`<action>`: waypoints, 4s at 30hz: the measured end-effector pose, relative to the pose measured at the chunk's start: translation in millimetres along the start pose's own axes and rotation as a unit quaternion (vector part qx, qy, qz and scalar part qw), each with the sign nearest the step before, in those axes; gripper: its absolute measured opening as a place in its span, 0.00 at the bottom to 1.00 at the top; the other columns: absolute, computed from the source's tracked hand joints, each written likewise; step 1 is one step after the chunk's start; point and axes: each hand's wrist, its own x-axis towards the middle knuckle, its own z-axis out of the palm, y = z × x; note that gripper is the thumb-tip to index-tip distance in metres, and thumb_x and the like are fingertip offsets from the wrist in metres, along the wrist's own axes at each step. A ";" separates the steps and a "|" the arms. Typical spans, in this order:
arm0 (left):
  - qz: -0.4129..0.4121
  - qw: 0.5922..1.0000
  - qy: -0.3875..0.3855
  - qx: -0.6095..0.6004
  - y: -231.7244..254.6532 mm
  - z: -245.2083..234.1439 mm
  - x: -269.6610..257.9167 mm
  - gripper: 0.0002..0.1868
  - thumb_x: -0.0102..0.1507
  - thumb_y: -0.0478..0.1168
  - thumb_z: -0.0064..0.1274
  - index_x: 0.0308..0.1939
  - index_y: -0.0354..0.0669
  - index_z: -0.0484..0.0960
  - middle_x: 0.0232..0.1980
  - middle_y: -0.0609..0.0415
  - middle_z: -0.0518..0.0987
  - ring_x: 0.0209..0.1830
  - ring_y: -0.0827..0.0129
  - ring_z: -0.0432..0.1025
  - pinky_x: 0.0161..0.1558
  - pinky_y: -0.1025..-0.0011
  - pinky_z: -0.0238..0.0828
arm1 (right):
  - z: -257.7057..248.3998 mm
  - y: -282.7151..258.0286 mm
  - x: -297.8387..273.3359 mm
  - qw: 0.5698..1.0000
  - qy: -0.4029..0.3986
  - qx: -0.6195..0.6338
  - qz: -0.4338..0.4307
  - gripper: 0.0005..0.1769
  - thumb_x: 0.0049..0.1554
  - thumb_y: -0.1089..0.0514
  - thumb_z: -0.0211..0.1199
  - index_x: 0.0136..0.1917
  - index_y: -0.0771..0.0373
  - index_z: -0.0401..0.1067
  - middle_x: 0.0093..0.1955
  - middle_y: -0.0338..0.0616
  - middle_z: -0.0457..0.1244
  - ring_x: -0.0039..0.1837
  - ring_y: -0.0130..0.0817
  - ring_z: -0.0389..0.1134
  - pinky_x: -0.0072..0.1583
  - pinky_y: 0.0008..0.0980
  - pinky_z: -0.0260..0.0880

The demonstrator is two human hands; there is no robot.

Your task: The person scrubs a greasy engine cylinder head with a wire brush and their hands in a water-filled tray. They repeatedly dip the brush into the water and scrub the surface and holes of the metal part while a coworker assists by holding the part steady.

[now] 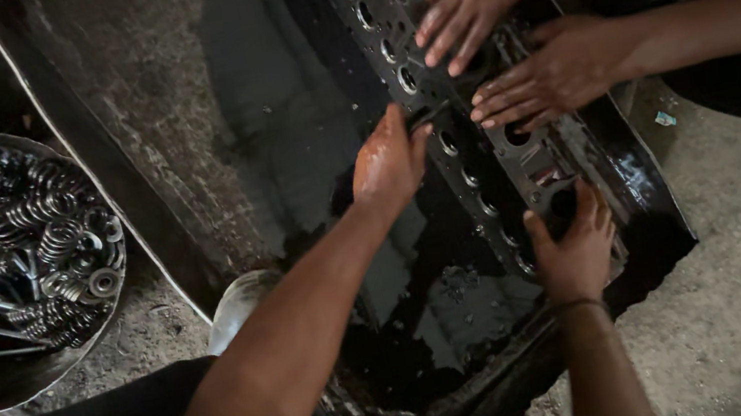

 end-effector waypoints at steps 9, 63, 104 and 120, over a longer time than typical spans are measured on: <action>-0.043 0.997 -0.022 -0.064 -1.0 20.5 25.5 0.24 0.65 0.48 0.54 0.58 0.39 0.68 0.53 0.36 0.81 0.55 0.41 0.75 0.55 0.50 0.70 | 2.7 -0.2 -4.4 1.000 -0.008 -0.010 0.007 0.49 0.57 0.40 0.69 0.82 0.61 0.54 0.82 0.62 0.48 0.78 0.67 0.50 0.74 0.59 0.53; 0.023 0.985 -0.007 0.171 -59.7 -18.6 13.9 0.09 0.66 0.44 0.51 0.45 0.43 0.77 0.47 0.48 0.80 0.52 0.51 0.73 0.55 0.52 0.69 | 0.1 -13.0 -6.6 0.998 -0.035 -0.046 0.021 0.61 0.53 0.27 0.68 0.83 0.65 0.48 0.84 0.63 0.44 0.79 0.68 0.47 0.73 0.64 0.51; 0.053 0.982 0.005 0.179 -26.6 8.2 47.1 0.21 0.55 0.35 0.57 0.51 0.40 0.74 0.54 0.47 0.72 0.59 0.51 0.67 0.56 0.54 0.70 | 5.0 -21.2 -10.5 0.997 -0.015 -0.071 0.029 0.64 0.51 0.26 0.68 0.83 0.65 0.48 0.85 0.63 0.43 0.79 0.68 0.49 0.73 0.64 0.53; -0.032 0.999 -0.028 -0.029 -7.6 77.4 -101.8 0.10 0.61 0.42 0.52 0.40 0.41 0.82 0.46 0.38 0.80 0.49 0.42 0.75 0.54 0.51 0.73 | 27.4 19.3 -13.3 0.998 0.008 -0.031 -0.053 0.50 0.48 0.36 0.71 0.77 0.57 0.60 0.82 0.66 0.44 0.81 0.65 0.48 0.74 0.56 0.53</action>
